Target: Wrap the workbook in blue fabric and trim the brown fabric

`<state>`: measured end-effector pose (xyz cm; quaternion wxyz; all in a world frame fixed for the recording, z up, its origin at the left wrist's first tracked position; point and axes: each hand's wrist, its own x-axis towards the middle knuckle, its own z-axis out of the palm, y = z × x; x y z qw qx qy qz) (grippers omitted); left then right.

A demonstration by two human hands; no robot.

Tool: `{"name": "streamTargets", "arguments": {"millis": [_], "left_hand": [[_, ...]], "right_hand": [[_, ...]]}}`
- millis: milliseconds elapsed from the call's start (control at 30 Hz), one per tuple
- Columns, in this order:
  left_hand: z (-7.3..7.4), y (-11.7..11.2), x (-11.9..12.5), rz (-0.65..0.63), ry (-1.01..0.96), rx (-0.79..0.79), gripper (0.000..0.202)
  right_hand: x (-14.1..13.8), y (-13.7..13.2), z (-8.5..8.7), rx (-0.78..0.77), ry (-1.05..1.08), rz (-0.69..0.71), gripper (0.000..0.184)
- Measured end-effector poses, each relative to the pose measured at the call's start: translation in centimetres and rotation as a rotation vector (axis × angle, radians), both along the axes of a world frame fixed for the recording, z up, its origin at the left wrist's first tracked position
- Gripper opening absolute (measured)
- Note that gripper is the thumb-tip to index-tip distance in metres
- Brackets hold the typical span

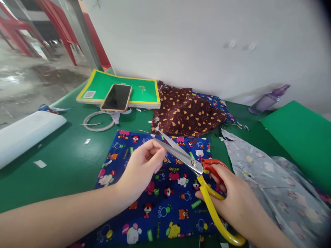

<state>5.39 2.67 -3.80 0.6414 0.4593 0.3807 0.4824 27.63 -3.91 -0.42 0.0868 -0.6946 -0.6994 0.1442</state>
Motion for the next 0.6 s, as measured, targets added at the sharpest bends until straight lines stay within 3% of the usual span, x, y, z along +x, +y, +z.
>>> {"name": "streamTargets", "arguments": {"millis": [300, 600], "left_hand": [[0.29, -0.08, 0.12, 0.019, 0.018, 0.033, 0.005], [0.45, -0.18, 0.09, 0.014, 0.063, 0.036, 0.008]], "right_hand": [[0.11, -0.20, -0.54, 0.025, -0.016, 0.020, 0.051], [-0.03, -0.20, 0.02, 0.054, 0.003, 0.036, 0.045]]}}
